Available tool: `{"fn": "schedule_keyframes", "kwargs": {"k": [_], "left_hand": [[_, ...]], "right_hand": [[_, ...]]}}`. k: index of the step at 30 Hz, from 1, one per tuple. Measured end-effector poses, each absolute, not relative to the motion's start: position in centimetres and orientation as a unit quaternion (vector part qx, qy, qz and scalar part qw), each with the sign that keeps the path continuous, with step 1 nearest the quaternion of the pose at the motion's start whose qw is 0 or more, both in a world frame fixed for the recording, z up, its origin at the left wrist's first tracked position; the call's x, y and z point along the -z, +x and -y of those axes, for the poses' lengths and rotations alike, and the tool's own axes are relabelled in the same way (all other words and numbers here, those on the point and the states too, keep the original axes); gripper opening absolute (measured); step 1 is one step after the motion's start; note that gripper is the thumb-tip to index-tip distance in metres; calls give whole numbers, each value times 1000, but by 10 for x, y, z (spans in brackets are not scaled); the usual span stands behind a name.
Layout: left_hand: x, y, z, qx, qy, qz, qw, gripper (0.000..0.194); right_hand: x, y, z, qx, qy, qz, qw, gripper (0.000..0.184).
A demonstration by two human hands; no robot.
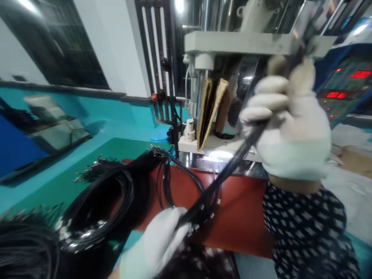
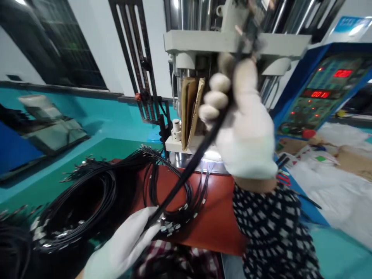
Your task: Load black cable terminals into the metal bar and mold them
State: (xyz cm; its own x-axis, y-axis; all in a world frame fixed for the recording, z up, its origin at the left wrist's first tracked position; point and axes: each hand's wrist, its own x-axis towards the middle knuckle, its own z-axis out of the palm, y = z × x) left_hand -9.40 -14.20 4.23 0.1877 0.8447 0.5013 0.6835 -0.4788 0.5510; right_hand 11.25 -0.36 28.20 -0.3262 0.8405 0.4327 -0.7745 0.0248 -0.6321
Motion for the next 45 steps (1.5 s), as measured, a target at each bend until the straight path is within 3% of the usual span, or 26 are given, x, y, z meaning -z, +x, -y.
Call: {"fn": "schedule_keyframes", "kwargs": {"k": [2, 4, 6, 10, 13, 15, 17, 20, 22, 26, 32, 36, 40, 45], "left_hand": [[-55, -95, 140, -331, 818, -460, 103, 34], [-64, -95, 135, -249, 853, -423, 177, 29], [-68, -92, 129, -171, 866, -362, 299, 28], [-63, -84, 106, -118, 840, -220, 482, 50], [-55, -81, 78, -256, 732, -296, 557, 55], [-47, -80, 52, -437, 590, -430, 525, 51], [-39, -75, 24, -542, 487, -476, 492, 53], [-29, -61, -10, -552, 480, -385, 563, 65], [-27, -50, -21, -518, 532, -322, 587, 61], [-29, -28, -16, -415, 613, -296, 603, 48], [-36, -29, -9, -336, 675, -294, 587, 45], [-35, -49, -17, -379, 683, -360, 510, 44], [-26, -38, -22, -425, 619, -339, 566, 50], [-16, -8, -31, -396, 627, -321, 589, 50]], "right_hand": [[-256, 152, -1, -678, -100, 390, 615, 45], [-219, 179, -10, -648, -211, 421, 598, 34], [-177, 190, -17, -640, -306, 474, 522, 23], [-104, 178, -14, -657, -360, 584, 313, 34], [-74, 161, -6, -681, -359, 599, 217, 29], [-62, 157, -4, -676, -366, 610, 194, 27], [-55, 157, -4, -670, -361, 625, 174, 26], [-48, 161, -7, -677, -333, 649, 100, 25], [-46, 163, -8, -679, -327, 655, 59, 23], [-41, 163, -9, -699, -349, 620, 70, 26], [-26, 161, -11, -736, -394, 546, 76, 29], [-25, 170, -13, -732, -385, 553, 99, 33], [-26, 175, -16, -736, -389, 539, 131, 33], [-21, 176, -18, -745, -403, 503, 173, 33]]}}
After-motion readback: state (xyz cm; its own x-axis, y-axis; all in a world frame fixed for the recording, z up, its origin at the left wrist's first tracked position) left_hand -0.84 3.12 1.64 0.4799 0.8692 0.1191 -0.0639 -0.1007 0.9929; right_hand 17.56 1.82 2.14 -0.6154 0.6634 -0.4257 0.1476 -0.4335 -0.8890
